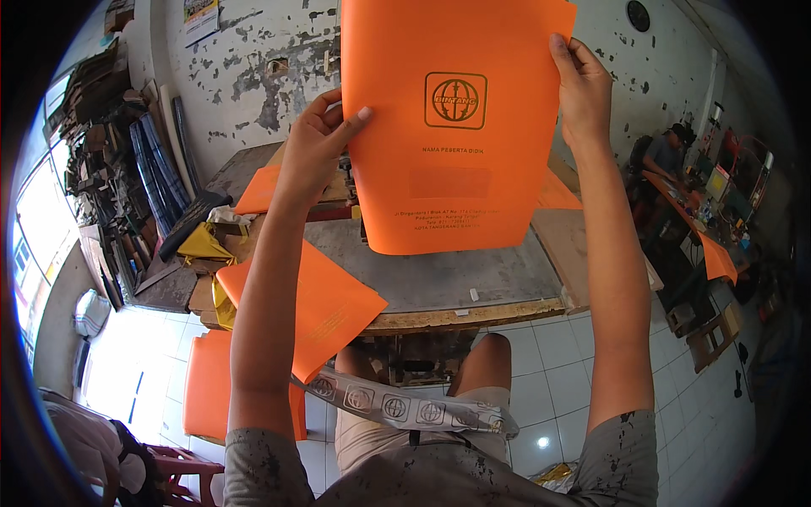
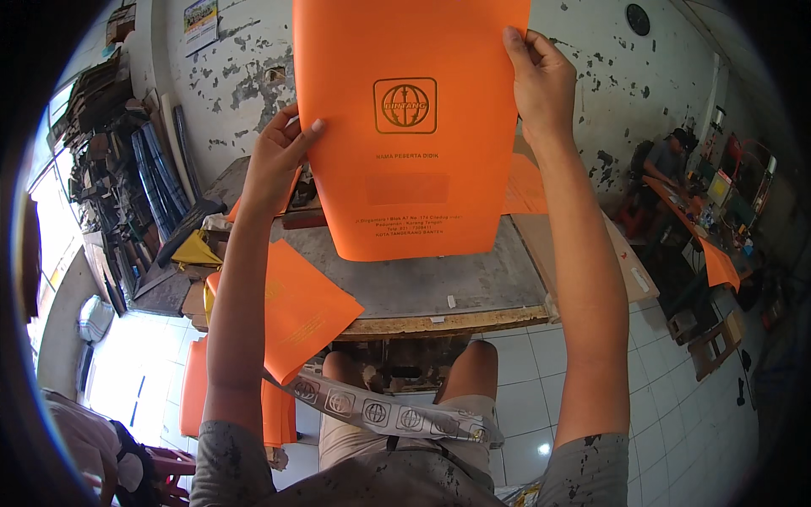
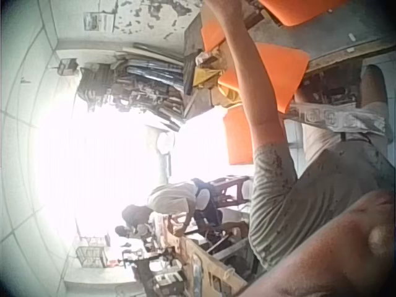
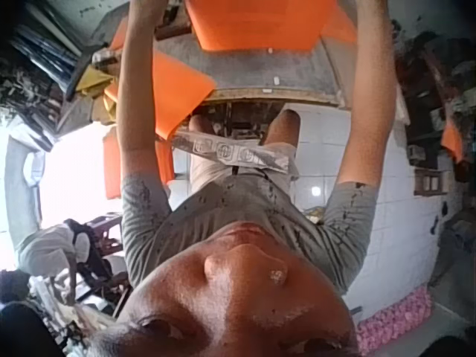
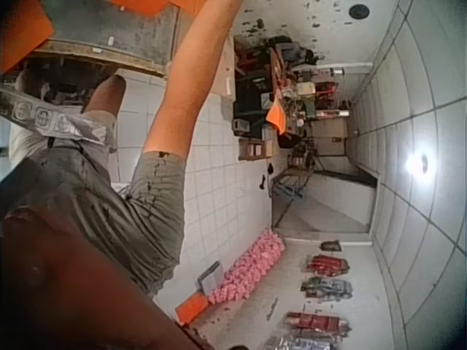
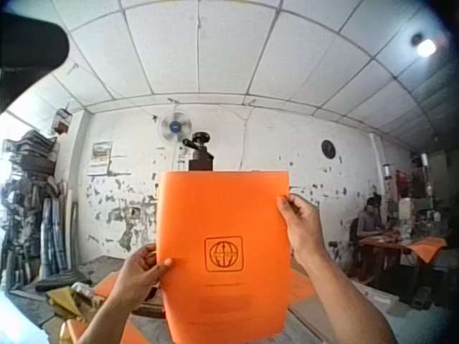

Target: The person holds and folds printed folder covers along their centers by hand.

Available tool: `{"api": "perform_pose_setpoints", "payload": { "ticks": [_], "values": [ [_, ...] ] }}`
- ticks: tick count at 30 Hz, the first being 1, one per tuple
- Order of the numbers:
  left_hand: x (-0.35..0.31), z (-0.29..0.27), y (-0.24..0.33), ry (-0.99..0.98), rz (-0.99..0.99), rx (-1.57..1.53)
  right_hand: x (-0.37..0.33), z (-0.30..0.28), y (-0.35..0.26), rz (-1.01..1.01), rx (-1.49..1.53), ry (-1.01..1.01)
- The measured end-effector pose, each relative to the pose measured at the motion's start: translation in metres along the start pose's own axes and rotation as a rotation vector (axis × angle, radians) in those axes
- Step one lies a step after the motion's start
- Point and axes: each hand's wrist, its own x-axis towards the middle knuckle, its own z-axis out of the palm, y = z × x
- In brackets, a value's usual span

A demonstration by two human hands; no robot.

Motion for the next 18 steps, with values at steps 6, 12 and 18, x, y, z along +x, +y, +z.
{"api": "perform_pose_setpoints", "payload": {
  "ticks": [6, 12, 18],
  "values": [
    [0.0, -0.002, -0.008, -0.027, -0.008, -0.001, -0.005, -0.001, 0.0, 0.018, -0.014, 0.026],
    [0.001, -0.001, -0.014, -0.026, -0.022, 0.037, -0.003, -0.01, 0.011, 0.012, -0.043, 0.004],
    [-0.001, -0.004, -0.009, -0.017, -0.024, 0.061, -0.005, -0.004, 0.006, 0.012, -0.008, 0.005]
  ]
}}
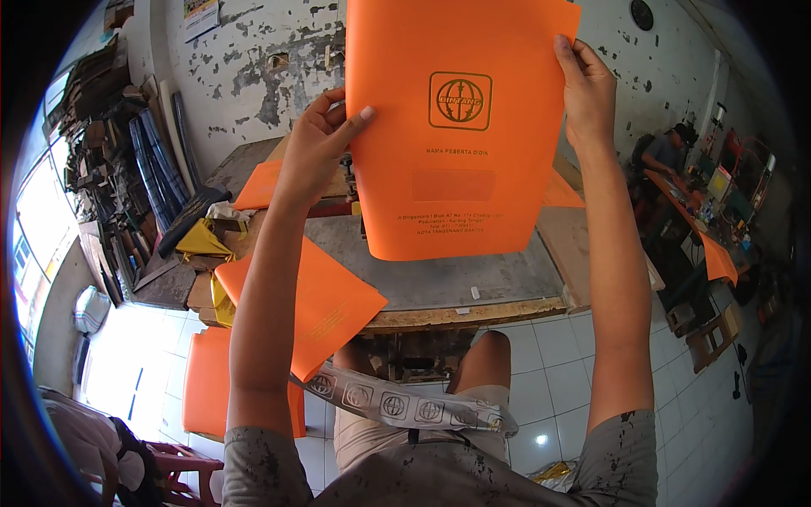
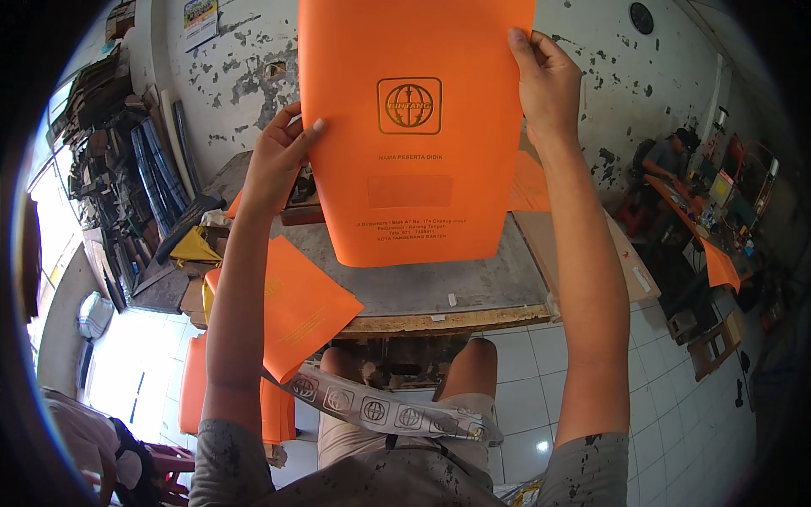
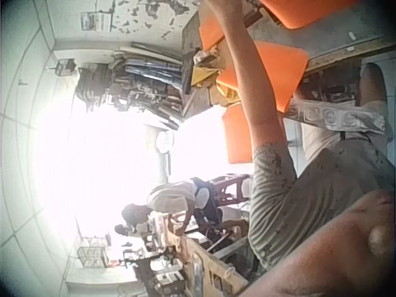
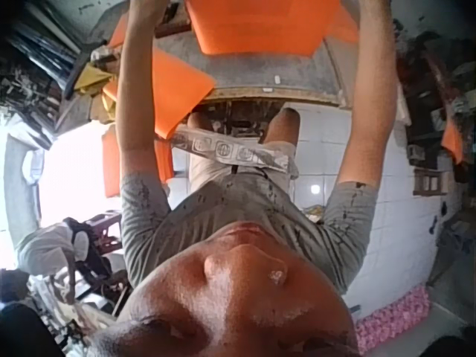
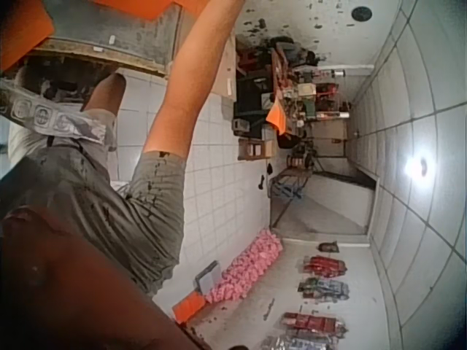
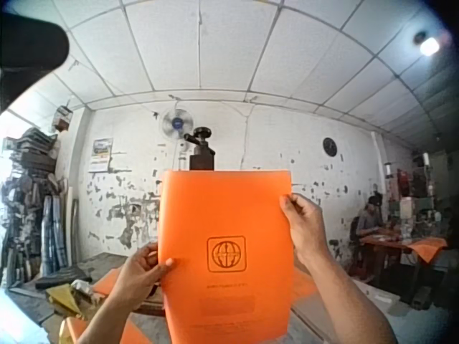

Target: The person holds and folds printed folder covers along their centers by hand.

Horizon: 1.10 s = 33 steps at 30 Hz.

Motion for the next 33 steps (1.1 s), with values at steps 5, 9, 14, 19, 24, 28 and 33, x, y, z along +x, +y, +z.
{"api": "perform_pose_setpoints", "payload": {
  "ticks": [5, 9, 14, 19, 24, 28, 33],
  "values": [
    [0.002, 0.0, -0.005, -0.014, 0.003, -0.031, 0.0, -0.003, 0.004, 0.014, -0.012, -0.01],
    [-0.001, 0.001, -0.003, -0.012, -0.021, -0.004, -0.003, -0.003, 0.004, 0.023, -0.023, 0.003],
    [-0.003, -0.002, -0.004, -0.013, -0.032, 0.016, -0.007, -0.001, 0.001, 0.055, 0.019, 0.013],
    [-0.007, -0.001, -0.002, -0.015, -0.039, 0.021, -0.01, 0.0, -0.002, 0.059, 0.026, 0.017],
    [-0.007, -0.004, -0.006, -0.014, -0.038, 0.006, -0.014, 0.002, -0.007, 0.04, 0.059, 0.008],
    [-0.01, -0.003, -0.007, -0.012, -0.039, -0.01, -0.02, 0.003, -0.009, 0.029, 0.053, 0.012],
    [-0.013, -0.005, -0.011, -0.025, -0.054, -0.014, -0.023, 0.001, -0.006, 0.041, 0.06, -0.006]
  ]
}}
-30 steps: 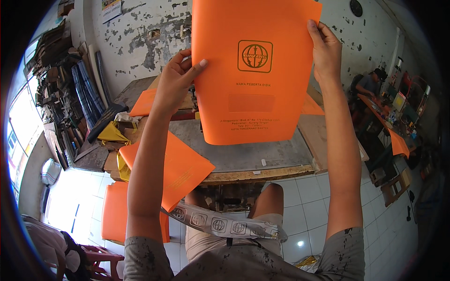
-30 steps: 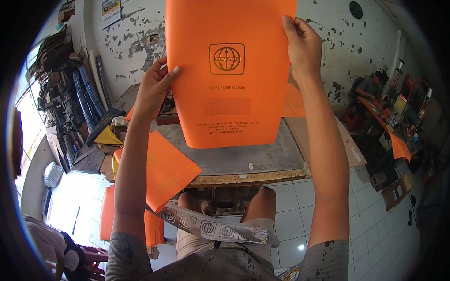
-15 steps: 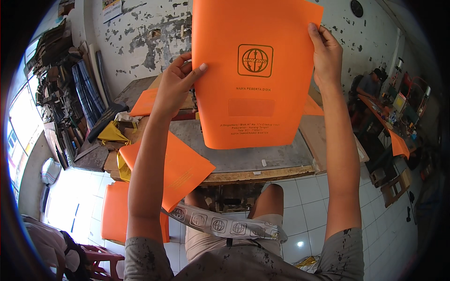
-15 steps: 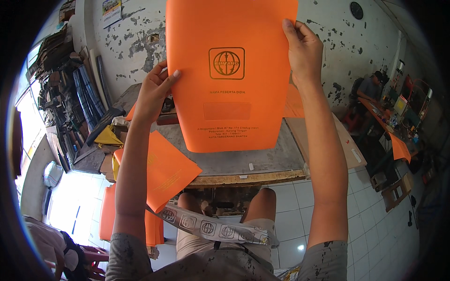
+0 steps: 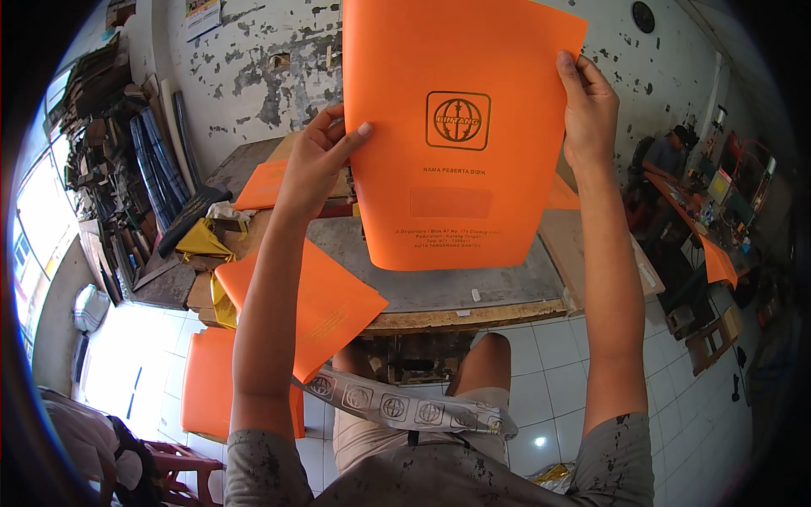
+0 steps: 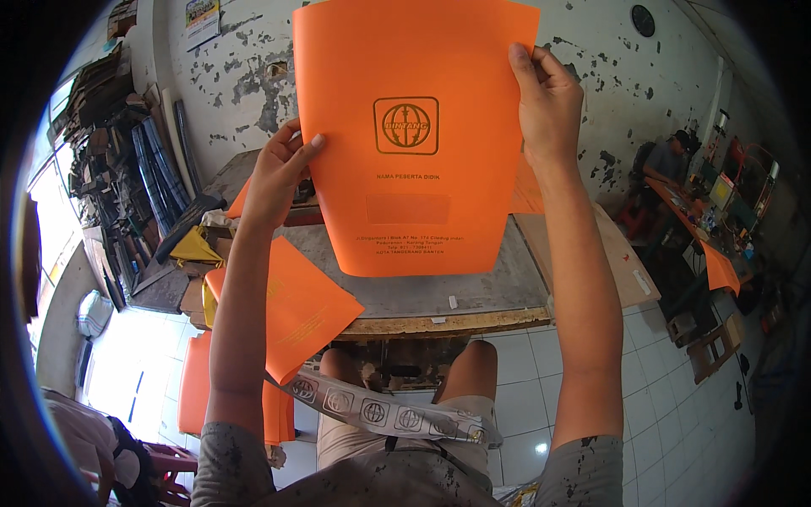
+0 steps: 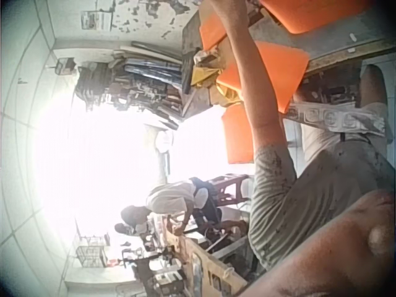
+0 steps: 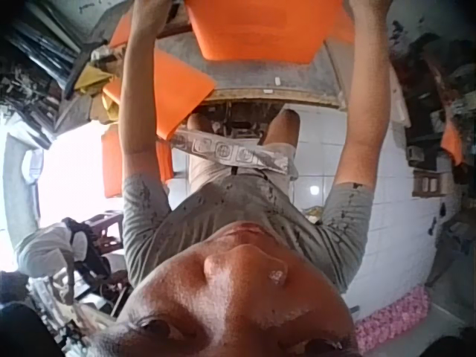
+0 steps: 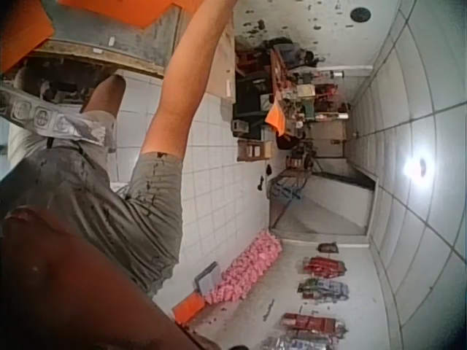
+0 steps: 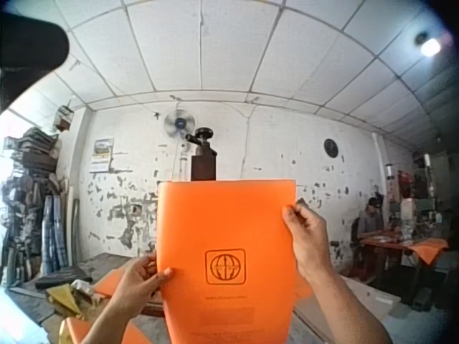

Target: The person holds and folds printed folder covers along their centers by hand.

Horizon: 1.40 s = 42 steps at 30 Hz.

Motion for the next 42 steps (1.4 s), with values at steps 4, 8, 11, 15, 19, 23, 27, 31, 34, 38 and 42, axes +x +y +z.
{"api": "perform_pose_setpoints", "payload": {
  "ticks": [4, 8, 11, 15, 19, 23, 27, 31, 34, 38, 42],
  "values": [
    [-0.002, 0.001, -0.002, 0.034, -0.031, -0.041, -0.004, 0.001, 0.003, -0.003, 0.015, 0.018],
    [-0.003, 0.006, 0.001, 0.064, -0.034, -0.035, -0.018, 0.008, 0.0, 0.053, 0.096, 0.02],
    [-0.004, 0.012, 0.007, 0.097, 0.021, -0.089, -0.033, 0.014, -0.006, 0.1, 0.077, 0.028],
    [-0.009, 0.021, 0.017, 0.172, 0.042, -0.097, -0.045, 0.011, -0.014, 0.092, 0.062, 0.021],
    [-0.015, 0.03, 0.026, 0.181, 0.079, -0.123, -0.047, 0.006, -0.022, 0.061, -0.014, 0.046],
    [-0.02, 0.037, 0.029, 0.191, 0.093, -0.136, -0.048, 0.004, -0.028, 0.047, -0.008, 0.083],
    [-0.022, 0.042, 0.031, 0.188, 0.111, -0.137, -0.048, -0.002, -0.031, 0.041, 0.009, 0.069],
    [-0.022, 0.044, 0.031, 0.188, 0.111, -0.149, -0.049, -0.003, -0.034, 0.033, 0.027, 0.086],
    [-0.024, 0.047, 0.031, 0.187, 0.105, -0.167, -0.05, -0.005, -0.034, 0.03, 0.015, 0.092],
    [-0.024, 0.047, 0.029, 0.183, 0.094, -0.172, -0.051, -0.007, -0.034, 0.038, 0.028, 0.078],
    [-0.024, 0.045, 0.025, 0.179, 0.088, -0.185, -0.052, -0.007, -0.032, 0.042, 0.037, 0.07]
  ]
}}
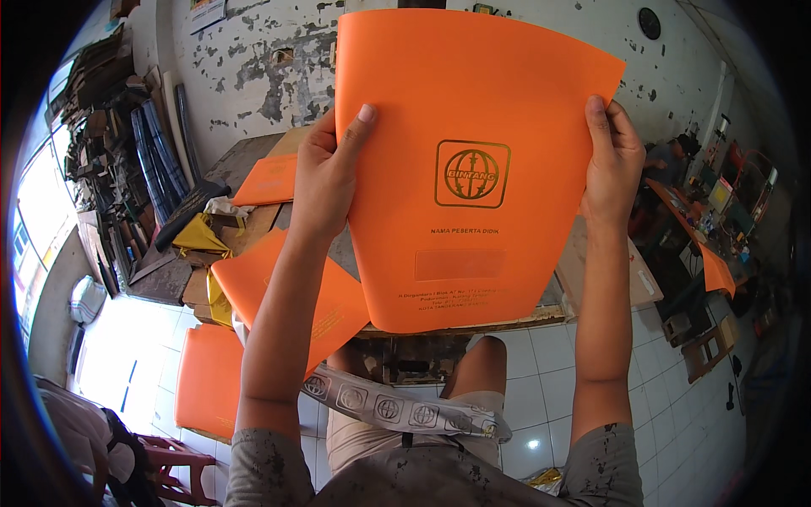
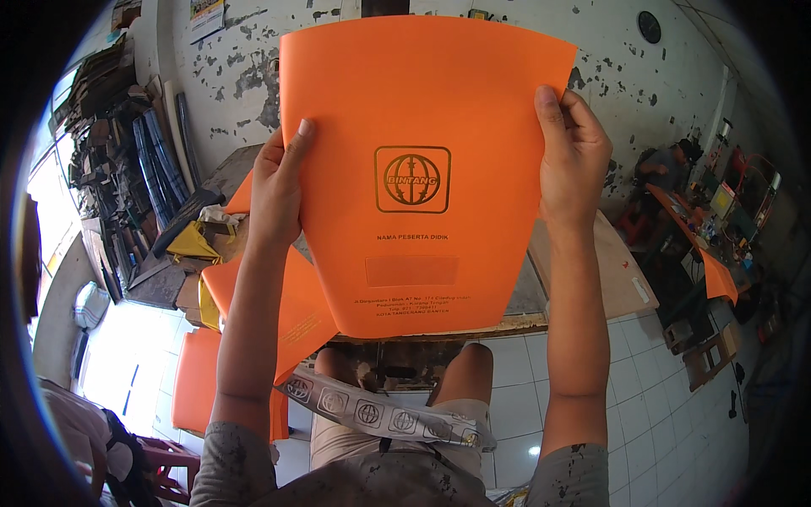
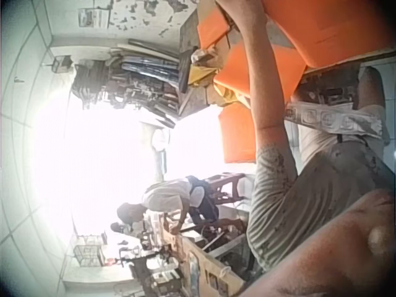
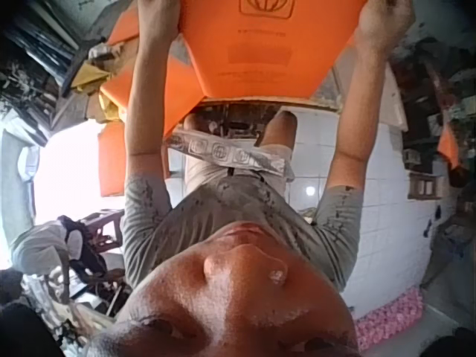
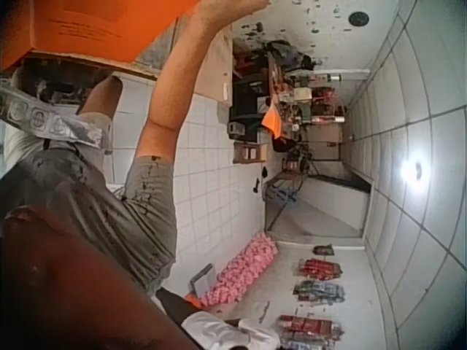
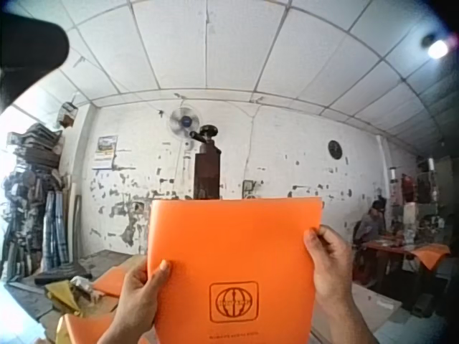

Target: The person holds and folds printed folder covers along their centers by hand.

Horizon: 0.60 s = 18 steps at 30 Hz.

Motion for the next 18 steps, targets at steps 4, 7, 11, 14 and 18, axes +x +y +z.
{"api": "perform_pose_setpoints", "payload": {
  "ticks": [4, 7, 11, 14, 18],
  "values": [
    [0.0, 0.0007, 0.0034, 0.009, -0.017, 0.011, 0.0004, 0.0004, -0.0007, -0.002, -0.011, -0.01],
    [0.0003, -0.0014, 0.0005, -0.007, -0.023, -0.02, 0.0, 0.002, 0.0001, 0.001, -0.016, -0.016],
    [0.0009, -0.0041, -0.0023, -0.016, -0.037, -0.031, -0.0008, 0.0003, 0.0026, 0.008, -0.027, -0.035],
    [0.0009, -0.0052, -0.0034, -0.004, -0.053, -0.037, -0.0012, 0.0007, 0.0053, 0.01, -0.011, -0.037],
    [-0.0006, -0.0063, -0.0057, 0.005, -0.079, -0.054, -0.0033, 0.0024, 0.0066, 0.012, -0.003, -0.025]
  ]
}}
